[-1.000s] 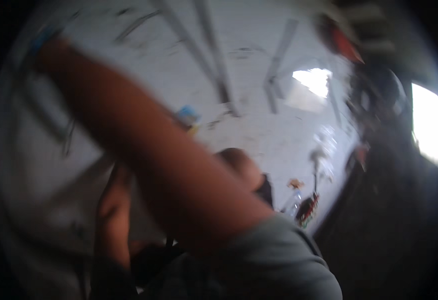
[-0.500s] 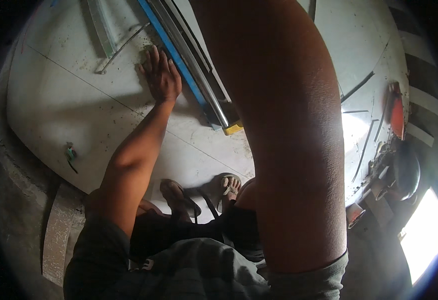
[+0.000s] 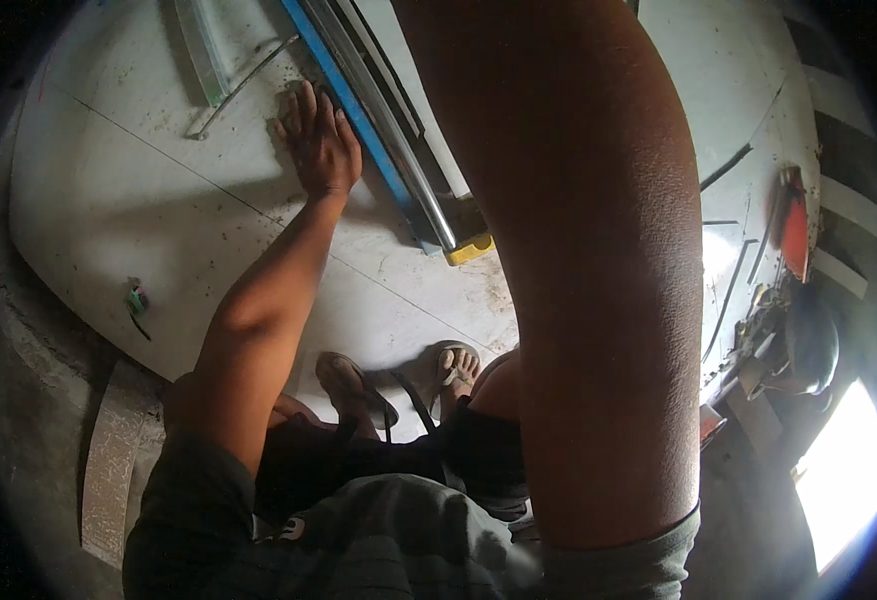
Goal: The person measures a tile piece with a tape measure, cuts it using a manual tile cutter, and fits the cut tile onto the floor.
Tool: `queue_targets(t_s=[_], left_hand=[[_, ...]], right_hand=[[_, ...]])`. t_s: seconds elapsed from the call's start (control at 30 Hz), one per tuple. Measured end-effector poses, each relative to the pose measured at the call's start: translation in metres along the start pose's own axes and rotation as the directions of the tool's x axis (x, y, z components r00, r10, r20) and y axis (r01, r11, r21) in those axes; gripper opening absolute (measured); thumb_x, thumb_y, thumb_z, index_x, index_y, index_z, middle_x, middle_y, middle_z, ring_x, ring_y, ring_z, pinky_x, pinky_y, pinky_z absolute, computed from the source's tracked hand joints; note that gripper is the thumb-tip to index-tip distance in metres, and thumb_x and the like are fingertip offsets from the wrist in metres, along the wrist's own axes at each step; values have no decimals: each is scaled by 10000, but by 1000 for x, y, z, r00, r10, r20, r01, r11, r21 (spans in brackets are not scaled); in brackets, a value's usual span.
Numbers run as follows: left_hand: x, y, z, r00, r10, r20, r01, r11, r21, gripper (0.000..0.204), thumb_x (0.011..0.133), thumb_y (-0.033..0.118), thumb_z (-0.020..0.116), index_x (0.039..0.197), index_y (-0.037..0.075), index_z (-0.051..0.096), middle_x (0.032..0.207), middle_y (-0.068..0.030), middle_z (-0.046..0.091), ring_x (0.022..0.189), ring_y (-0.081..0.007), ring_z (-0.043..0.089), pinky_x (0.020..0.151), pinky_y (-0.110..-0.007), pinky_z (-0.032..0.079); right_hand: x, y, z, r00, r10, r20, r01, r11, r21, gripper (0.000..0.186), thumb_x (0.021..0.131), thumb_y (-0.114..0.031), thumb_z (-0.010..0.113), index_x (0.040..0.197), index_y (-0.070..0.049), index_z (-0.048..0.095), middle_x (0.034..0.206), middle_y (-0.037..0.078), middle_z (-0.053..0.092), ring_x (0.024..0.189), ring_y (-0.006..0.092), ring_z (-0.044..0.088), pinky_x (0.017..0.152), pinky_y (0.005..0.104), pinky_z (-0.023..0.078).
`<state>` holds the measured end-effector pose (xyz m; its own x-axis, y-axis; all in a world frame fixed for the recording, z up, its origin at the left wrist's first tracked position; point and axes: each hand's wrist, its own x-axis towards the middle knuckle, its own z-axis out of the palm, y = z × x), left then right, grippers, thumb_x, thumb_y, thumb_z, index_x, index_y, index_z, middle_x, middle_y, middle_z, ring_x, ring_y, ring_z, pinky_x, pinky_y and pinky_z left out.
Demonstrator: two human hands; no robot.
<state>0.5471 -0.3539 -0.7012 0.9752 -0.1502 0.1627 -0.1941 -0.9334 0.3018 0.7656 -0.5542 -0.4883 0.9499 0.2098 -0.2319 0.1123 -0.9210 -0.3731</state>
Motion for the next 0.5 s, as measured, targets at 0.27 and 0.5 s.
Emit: queue_targets(t_s=[0.27, 0.5], left_hand=[[-1, 0, 1, 1000, -16, 20, 16, 1000, -18, 543, 1080, 354, 317, 1450, 32, 551, 1661, -141, 334, 1553, -352, 269, 1247, -631, 131], [-3, -2, 4, 1000, -12, 17, 12, 1000, 5, 537, 1082, 350, 314, 1446, 36, 553, 1658, -143, 340, 1549, -355, 276, 1246, -629, 137]], right_hand=[[2, 3, 1, 1000, -10, 4, 10, 1000, 6, 476, 1032, -410, 482, 1031, 41, 634, 797, 201, 672, 704, 368, 679, 660, 468, 570], [4, 4, 2, 1000, -15, 1, 15, 1000, 10, 495, 1033, -430, 479, 1038, 42, 627, 793, 199, 668, 703, 369, 677, 668, 468, 571]])
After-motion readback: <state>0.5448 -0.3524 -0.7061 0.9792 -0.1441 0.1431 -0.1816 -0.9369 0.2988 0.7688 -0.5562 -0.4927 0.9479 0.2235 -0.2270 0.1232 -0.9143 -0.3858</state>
